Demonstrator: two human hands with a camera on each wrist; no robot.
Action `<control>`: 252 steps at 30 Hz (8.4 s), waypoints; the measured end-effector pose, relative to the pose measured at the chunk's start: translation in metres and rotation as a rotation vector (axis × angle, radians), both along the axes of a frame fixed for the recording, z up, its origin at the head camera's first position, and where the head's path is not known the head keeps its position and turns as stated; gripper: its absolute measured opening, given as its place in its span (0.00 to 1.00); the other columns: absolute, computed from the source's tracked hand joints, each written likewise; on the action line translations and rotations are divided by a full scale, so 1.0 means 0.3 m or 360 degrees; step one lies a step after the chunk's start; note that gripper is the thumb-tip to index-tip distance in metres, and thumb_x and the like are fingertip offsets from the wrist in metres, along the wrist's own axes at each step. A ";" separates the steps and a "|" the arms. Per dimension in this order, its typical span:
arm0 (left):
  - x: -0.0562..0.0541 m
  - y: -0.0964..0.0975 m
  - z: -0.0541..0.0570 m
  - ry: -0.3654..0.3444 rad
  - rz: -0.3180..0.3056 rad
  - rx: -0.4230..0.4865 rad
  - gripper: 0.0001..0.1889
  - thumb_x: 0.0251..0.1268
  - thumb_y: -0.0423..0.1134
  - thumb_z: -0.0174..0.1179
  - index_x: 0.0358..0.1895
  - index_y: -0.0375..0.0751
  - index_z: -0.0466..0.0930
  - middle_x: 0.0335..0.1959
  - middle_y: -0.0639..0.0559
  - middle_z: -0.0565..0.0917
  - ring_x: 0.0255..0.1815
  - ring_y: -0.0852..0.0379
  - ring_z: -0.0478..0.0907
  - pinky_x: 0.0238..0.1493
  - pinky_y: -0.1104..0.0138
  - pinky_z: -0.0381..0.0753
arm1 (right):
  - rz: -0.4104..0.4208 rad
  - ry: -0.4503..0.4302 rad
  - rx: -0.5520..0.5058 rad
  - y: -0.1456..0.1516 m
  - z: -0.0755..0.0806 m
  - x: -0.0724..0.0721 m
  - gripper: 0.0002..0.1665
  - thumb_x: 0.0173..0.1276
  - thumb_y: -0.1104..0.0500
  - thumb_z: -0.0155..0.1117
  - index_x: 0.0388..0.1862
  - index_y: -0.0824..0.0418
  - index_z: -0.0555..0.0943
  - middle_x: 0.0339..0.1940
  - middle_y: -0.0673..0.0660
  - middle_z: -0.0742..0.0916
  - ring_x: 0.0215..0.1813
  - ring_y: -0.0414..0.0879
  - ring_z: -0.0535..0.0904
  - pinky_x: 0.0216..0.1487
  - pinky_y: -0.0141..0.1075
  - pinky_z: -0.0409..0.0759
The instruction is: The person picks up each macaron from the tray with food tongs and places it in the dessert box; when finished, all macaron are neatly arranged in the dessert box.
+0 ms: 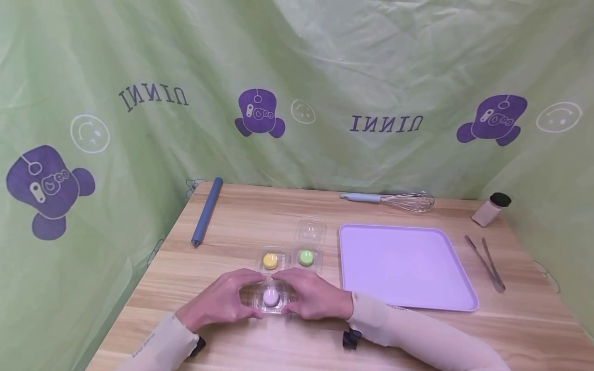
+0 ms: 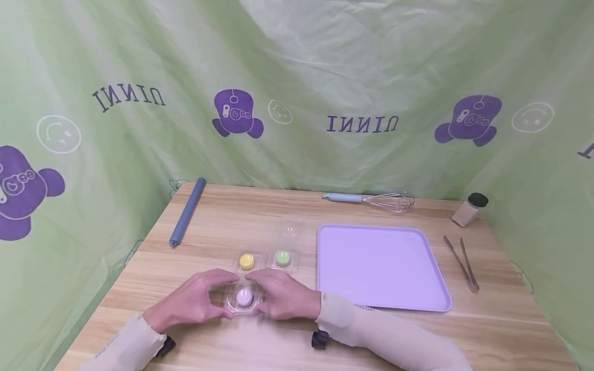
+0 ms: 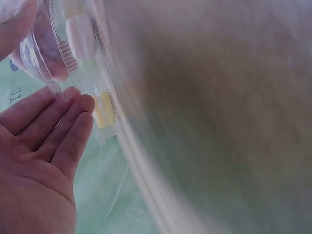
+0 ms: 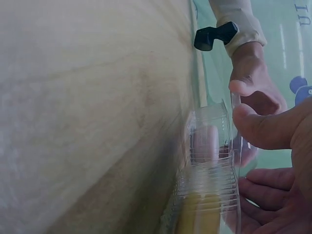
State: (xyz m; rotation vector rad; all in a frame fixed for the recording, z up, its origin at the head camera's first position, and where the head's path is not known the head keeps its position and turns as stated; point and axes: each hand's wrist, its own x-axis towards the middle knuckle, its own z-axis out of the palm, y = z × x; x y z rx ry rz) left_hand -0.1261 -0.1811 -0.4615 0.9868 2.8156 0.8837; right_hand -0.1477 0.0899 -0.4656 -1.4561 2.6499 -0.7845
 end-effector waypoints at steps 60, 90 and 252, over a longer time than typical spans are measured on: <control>-0.001 0.035 -0.002 -0.0140 -0.0038 -0.0199 0.40 0.46 0.49 0.79 0.66 0.41 0.76 0.64 0.49 0.83 0.67 0.50 0.79 0.71 0.53 0.78 | 0.0033 0.0236 0.0190 -0.026 0.012 0.015 0.45 0.52 0.50 0.81 0.67 0.62 0.74 0.61 0.54 0.86 0.64 0.45 0.82 0.70 0.32 0.79; -0.352 0.036 0.328 -0.0038 0.0263 0.0268 0.57 0.47 0.58 0.78 0.80 0.50 0.56 0.81 0.49 0.61 0.79 0.40 0.62 0.79 0.39 0.63 | -0.0496 -0.0323 -0.0903 0.163 0.247 -0.320 0.54 0.57 0.68 0.76 0.79 0.64 0.59 0.79 0.62 0.70 0.78 0.57 0.68 0.79 0.45 0.70; -0.037 0.371 0.068 0.0032 -0.0098 -0.0371 0.41 0.47 0.54 0.79 0.67 0.46 0.75 0.51 0.53 0.87 0.56 0.55 0.83 0.57 0.64 0.87 | -0.0093 -0.0191 -0.0148 0.289 -0.010 -0.014 0.50 0.53 0.56 0.81 0.73 0.58 0.69 0.69 0.54 0.81 0.67 0.50 0.80 0.71 0.46 0.80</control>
